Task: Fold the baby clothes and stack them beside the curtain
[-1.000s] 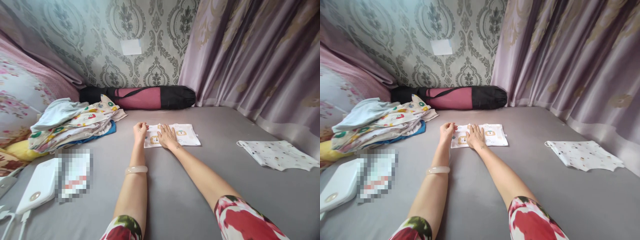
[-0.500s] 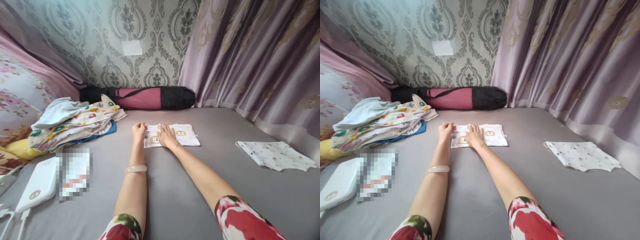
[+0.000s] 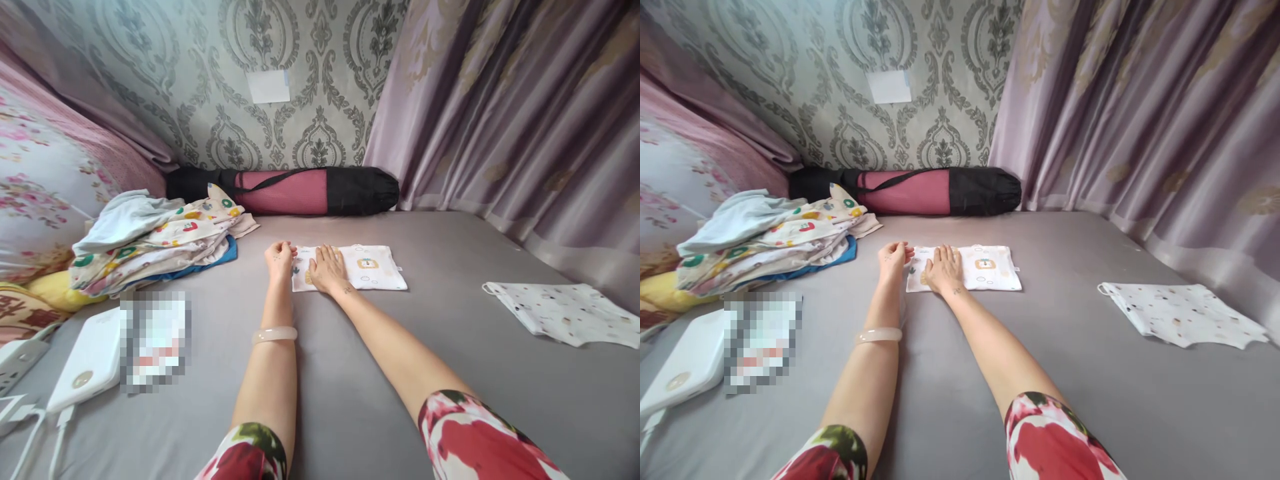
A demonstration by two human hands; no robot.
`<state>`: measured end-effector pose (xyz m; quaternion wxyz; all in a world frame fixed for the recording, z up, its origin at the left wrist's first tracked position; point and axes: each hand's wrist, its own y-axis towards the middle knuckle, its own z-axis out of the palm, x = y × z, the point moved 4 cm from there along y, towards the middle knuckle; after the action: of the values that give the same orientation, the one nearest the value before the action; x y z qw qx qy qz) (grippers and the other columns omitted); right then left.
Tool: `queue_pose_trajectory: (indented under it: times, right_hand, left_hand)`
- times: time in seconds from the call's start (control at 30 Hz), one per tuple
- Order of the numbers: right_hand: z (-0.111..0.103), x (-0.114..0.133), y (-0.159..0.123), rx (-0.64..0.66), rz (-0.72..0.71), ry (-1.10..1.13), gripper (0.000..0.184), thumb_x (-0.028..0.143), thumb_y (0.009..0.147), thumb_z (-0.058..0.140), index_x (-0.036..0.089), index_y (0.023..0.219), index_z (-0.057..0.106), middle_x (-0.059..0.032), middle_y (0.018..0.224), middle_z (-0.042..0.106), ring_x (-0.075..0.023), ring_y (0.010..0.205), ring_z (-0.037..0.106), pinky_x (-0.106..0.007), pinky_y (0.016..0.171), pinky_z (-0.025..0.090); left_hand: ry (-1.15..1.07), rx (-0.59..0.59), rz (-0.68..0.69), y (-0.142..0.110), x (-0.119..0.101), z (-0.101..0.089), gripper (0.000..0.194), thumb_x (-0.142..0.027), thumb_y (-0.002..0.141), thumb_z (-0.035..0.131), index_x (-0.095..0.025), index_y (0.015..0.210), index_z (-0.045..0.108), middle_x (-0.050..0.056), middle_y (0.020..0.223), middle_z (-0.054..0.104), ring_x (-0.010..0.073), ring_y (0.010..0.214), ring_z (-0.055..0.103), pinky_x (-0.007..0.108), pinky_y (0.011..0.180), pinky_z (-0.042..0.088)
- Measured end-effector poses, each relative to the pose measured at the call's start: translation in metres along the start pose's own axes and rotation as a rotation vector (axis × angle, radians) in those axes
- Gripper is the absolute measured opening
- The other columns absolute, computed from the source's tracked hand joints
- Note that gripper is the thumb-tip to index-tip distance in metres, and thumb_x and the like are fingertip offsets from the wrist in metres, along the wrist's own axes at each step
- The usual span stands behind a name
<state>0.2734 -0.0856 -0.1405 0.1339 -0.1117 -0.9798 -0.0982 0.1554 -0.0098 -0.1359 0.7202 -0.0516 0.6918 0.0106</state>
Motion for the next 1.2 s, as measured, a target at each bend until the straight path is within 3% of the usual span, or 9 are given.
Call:
queue_pose_trajectory:
  times: [0.3,0.5,0.73,1.2]
  right_hand:
    - [-0.005,0.003,0.002,0.069,0.020,-0.015,0.060,0.034,0.099,0.023,0.003,0.149,0.035,-0.0145,0.159,0.029,-0.0258,0.148,0.019,-0.045,0.119,0.007]
    - [-0.002,0.023,0.006,0.098,-0.029,0.031,0.060,0.036,0.100,0.024,0.006,0.151,0.033,-0.0140,0.161,0.023,-0.0267,0.149,0.015,-0.048,0.119,0.004]
    - [0.008,0.031,0.006,0.053,-0.057,0.036,0.058,0.036,0.100,0.027,0.008,0.149,0.036,-0.0144,0.157,0.033,-0.0265,0.147,0.020,-0.047,0.119,0.004]
    - [-0.001,0.041,0.006,0.135,-0.085,0.061,0.058,0.033,0.100,0.025,0.007,0.151,0.031,-0.0135,0.160,0.027,-0.0243,0.149,0.016,-0.047,0.120,0.007]
  left_hand:
    - [-0.031,-0.036,-0.005,0.000,-0.003,-0.002,0.014,-0.021,0.081,0.049,-0.016,0.084,0.061,0.004,0.069,0.068,0.0124,0.062,0.066,0.024,0.063,0.051]
    - [-0.066,-0.098,-0.001,-0.003,-0.009,-0.006,0.017,-0.020,0.082,0.046,-0.015,0.086,0.061,0.005,0.070,0.068,0.0129,0.062,0.067,0.021,0.060,0.049]
    - [-0.058,-0.114,-0.053,-0.003,-0.010,-0.006,0.017,-0.018,0.082,0.046,-0.014,0.084,0.062,0.004,0.067,0.068,0.0130,0.060,0.067,0.023,0.062,0.050]
    - [-0.097,-0.136,-0.013,-0.001,-0.013,-0.010,0.019,-0.019,0.083,0.046,-0.014,0.087,0.063,0.005,0.071,0.069,0.0128,0.061,0.068,0.022,0.061,0.050]
